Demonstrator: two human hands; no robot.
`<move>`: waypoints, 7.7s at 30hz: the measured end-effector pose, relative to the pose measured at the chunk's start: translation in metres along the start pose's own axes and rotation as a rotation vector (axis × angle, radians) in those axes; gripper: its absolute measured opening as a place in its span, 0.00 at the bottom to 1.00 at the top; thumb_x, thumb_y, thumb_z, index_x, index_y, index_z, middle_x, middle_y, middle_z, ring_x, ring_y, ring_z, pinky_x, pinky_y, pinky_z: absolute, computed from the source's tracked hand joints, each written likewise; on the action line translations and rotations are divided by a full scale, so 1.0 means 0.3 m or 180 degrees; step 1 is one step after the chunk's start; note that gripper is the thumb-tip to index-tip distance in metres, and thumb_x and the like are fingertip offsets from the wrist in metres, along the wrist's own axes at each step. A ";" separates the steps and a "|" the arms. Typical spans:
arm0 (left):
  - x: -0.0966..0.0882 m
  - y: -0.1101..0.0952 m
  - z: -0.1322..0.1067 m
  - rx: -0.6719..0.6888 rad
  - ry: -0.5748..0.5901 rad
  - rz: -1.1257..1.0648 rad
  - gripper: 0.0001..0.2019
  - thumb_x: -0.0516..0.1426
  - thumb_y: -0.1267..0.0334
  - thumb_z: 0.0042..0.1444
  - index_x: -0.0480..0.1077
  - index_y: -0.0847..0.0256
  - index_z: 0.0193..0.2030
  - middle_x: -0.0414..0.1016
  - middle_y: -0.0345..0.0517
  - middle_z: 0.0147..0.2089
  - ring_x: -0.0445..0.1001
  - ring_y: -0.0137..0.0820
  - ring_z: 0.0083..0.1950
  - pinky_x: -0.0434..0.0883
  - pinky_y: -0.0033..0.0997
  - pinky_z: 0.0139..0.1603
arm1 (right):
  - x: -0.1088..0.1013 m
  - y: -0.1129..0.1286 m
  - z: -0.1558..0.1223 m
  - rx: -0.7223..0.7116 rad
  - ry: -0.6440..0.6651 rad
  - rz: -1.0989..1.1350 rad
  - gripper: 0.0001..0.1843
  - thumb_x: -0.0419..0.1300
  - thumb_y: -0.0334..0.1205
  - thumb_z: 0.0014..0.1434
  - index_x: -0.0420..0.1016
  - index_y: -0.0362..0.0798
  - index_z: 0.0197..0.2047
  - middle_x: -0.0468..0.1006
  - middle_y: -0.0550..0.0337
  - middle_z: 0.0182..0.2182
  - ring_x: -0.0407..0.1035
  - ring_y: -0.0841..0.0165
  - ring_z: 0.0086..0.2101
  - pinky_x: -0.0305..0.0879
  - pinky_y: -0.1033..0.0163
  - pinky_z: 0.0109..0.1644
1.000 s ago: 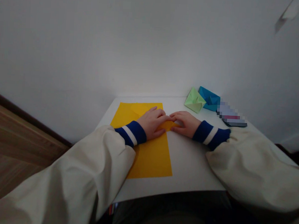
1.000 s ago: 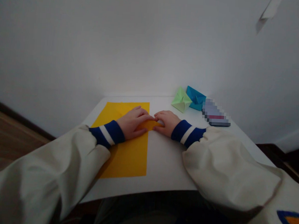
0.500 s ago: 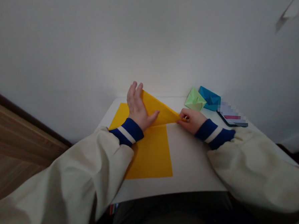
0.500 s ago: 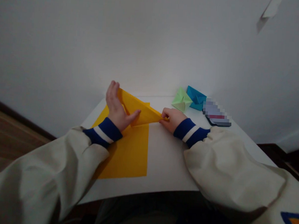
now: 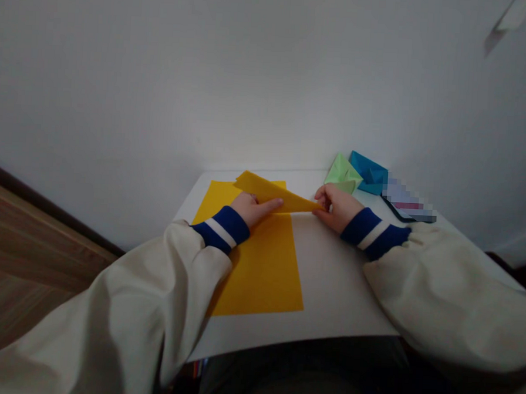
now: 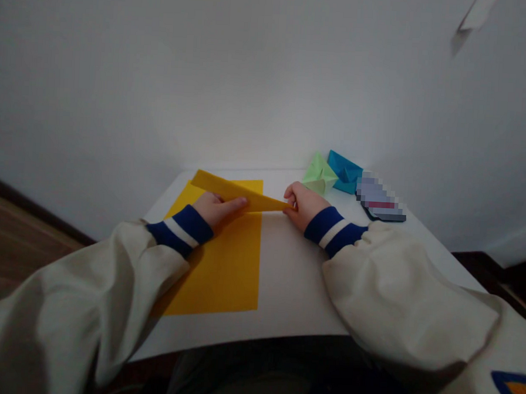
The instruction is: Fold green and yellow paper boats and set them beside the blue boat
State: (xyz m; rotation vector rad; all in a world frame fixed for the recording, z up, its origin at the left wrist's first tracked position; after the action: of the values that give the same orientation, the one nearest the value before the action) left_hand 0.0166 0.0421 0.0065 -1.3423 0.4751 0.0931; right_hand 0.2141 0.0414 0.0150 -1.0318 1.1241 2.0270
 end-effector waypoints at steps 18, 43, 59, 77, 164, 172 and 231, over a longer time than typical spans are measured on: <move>0.104 -0.169 -0.065 0.1963 0.0987 0.4249 0.11 0.50 0.70 0.58 0.71 0.65 0.43 0.74 0.54 0.48 0.74 0.39 0.46 0.71 0.39 0.43 | -0.008 0.047 0.019 -0.0654 0.0053 -0.0054 0.12 0.55 0.35 0.51 0.73 0.44 0.39 0.75 0.55 0.31 0.67 0.67 0.30 0.63 0.61 0.34; 0.127 -0.108 -0.066 0.2351 0.1580 0.3380 0.35 0.46 0.41 0.57 0.56 0.67 0.62 0.60 0.58 0.61 0.59 0.43 0.61 0.57 0.42 0.59 | -0.002 0.075 0.004 -0.1416 0.0008 0.0152 0.10 0.56 0.36 0.52 0.74 0.48 0.39 0.70 0.49 0.47 0.65 0.62 0.49 0.62 0.50 0.53; 0.091 -0.110 -0.044 0.1727 0.0843 0.3887 0.24 0.46 0.47 0.60 0.63 0.58 0.57 0.68 0.51 0.53 0.66 0.40 0.51 0.64 0.40 0.47 | -0.012 0.167 -0.043 -0.1821 0.0401 0.0706 0.21 0.55 0.31 0.46 0.70 0.48 0.46 0.74 0.52 0.45 0.67 0.65 0.46 0.64 0.55 0.50; 0.105 -0.160 -0.060 0.1661 0.0950 0.3852 0.14 0.45 0.61 0.63 0.69 0.58 0.47 0.75 0.46 0.43 0.73 0.35 0.43 0.68 0.32 0.38 | -0.013 0.180 -0.047 -0.1618 0.0602 -0.0075 0.18 0.55 0.36 0.50 0.69 0.44 0.46 0.74 0.52 0.38 0.67 0.66 0.36 0.63 0.59 0.44; 0.117 -0.168 -0.046 0.2090 0.1063 0.3106 0.11 0.52 0.57 0.57 0.71 0.61 0.37 0.73 0.47 0.39 0.70 0.33 0.41 0.68 0.32 0.41 | -0.001 0.203 -0.039 -0.1439 0.0517 -0.1197 0.15 0.49 0.45 0.60 0.72 0.46 0.33 0.74 0.55 0.32 0.65 0.68 0.32 0.53 0.64 0.31; 0.120 -0.169 -0.051 0.2161 0.1153 0.3067 0.09 0.53 0.60 0.57 0.70 0.59 0.42 0.72 0.46 0.41 0.70 0.32 0.41 0.68 0.31 0.40 | -0.009 0.208 -0.033 -0.1106 0.0614 -0.1289 0.16 0.49 0.47 0.59 0.71 0.47 0.32 0.73 0.56 0.31 0.65 0.69 0.29 0.47 0.64 0.27; 0.109 -0.137 -0.052 0.2252 0.1205 0.2843 0.11 0.54 0.61 0.57 0.76 0.51 0.43 0.72 0.45 0.50 0.71 0.33 0.47 0.69 0.33 0.46 | 0.004 0.116 -0.034 -0.0372 0.0703 -0.0744 0.14 0.52 0.36 0.50 0.66 0.49 0.42 0.73 0.61 0.29 0.63 0.71 0.26 0.52 0.66 0.28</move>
State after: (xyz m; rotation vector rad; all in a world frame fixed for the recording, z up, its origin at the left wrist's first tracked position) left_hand 0.0555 0.0107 0.0292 -0.3737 1.2731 0.3700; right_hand 0.1896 0.0164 0.0249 -1.4052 0.9496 1.8432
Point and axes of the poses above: each hand's wrist, its own z-axis towards the middle knuckle, its own x-axis out of the palm, y = z × x, the point moved 6 cm from there along z, towards the middle knuckle
